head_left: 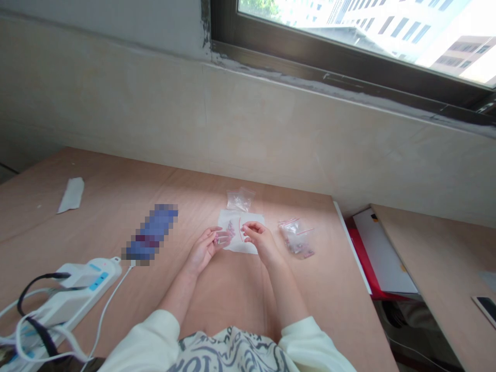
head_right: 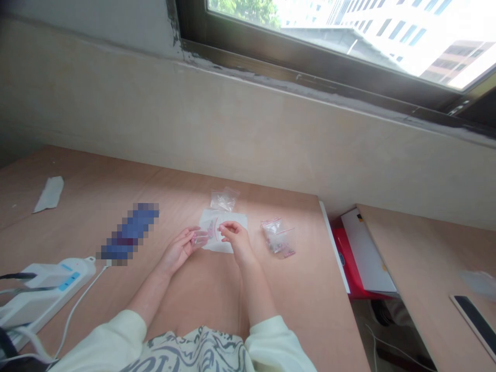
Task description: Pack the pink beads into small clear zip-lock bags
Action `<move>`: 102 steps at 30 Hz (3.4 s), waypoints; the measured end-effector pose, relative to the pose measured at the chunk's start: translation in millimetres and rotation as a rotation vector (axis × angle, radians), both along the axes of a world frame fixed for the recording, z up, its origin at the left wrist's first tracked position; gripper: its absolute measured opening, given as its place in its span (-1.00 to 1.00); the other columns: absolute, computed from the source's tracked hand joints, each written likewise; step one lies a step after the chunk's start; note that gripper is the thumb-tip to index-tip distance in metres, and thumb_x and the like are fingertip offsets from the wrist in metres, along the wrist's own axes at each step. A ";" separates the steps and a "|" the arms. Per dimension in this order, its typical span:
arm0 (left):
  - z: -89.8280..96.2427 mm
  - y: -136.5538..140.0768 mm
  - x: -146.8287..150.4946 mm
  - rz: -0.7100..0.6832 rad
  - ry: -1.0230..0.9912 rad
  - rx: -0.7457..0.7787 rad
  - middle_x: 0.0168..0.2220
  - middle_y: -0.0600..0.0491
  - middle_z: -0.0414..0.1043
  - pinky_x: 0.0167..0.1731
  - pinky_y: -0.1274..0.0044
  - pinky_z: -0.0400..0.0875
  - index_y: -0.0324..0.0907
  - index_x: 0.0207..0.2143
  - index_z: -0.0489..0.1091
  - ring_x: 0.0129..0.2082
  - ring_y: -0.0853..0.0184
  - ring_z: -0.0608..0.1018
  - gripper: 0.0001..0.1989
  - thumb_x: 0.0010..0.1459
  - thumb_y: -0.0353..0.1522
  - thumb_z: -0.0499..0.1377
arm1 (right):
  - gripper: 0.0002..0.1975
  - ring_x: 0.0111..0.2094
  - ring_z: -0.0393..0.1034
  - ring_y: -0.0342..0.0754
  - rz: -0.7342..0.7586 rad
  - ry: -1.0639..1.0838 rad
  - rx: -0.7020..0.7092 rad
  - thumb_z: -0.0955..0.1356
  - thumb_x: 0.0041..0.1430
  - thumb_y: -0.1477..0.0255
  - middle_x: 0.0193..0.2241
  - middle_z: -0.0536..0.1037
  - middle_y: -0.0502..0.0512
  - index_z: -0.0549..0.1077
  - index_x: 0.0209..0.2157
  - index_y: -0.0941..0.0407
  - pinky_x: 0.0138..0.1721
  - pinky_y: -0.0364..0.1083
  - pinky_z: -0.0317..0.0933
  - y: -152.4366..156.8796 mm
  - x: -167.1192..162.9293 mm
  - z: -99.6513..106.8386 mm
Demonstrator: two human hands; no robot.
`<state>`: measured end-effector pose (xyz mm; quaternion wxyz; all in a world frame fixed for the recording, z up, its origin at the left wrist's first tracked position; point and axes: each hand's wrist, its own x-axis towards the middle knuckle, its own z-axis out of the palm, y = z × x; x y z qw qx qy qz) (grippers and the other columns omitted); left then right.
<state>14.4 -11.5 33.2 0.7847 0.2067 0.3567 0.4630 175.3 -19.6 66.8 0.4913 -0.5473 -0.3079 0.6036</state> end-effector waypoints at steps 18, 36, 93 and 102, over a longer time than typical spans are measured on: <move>-0.8 0.7 1.1 -0.032 -0.002 0.020 -0.40 -0.08 0.47 -0.28 0.42 0.36 -0.29 -0.35 0.23 -0.31 0.27 0.50 -0.89 0.05 -0.53 -0.04 | -0.90 -0.44 0.25 -0.13 -0.097 -0.669 0.203 0.31 -0.17 0.39 -0.47 0.44 0.04 0.41 -0.54 0.11 -0.41 -0.14 0.11 3.7 -8.7 2.3; 13.9 0.5 -0.2 -0.190 0.232 0.209 -0.34 -0.04 0.45 -0.10 0.41 0.20 -0.30 -0.44 0.35 -0.26 0.30 0.45 -0.84 -0.09 -0.37 0.15 | -0.82 -0.35 0.33 -0.09 -0.012 -0.453 0.242 0.30 -0.14 0.41 -0.41 0.48 0.08 0.43 -0.41 0.13 -0.31 -0.10 0.16 -0.2 10.5 18.9; 55.4 38.8 9.8 -0.367 0.499 0.279 -0.63 0.16 0.25 -0.61 0.57 0.33 -0.28 -0.58 0.25 -0.65 0.49 0.34 -0.75 -0.17 -0.24 0.15 | -0.83 -0.67 0.21 -0.20 0.048 0.093 -0.082 0.35 -0.33 0.39 -0.73 0.33 -0.07 0.30 -0.64 0.17 -0.61 -0.18 0.05 13.9 -13.1 15.8; 53.1 32.3 12.8 -0.444 0.521 0.293 -0.62 0.14 0.29 -0.60 0.60 0.30 -0.26 -0.60 0.27 -0.62 0.45 0.37 -0.76 -0.18 -0.24 0.16 | -0.81 -0.69 0.16 -0.23 0.056 -0.021 -0.008 0.37 -0.34 0.35 -0.74 0.36 -0.07 0.30 -0.67 0.16 -0.60 -0.19 -0.01 9.1 -17.5 12.8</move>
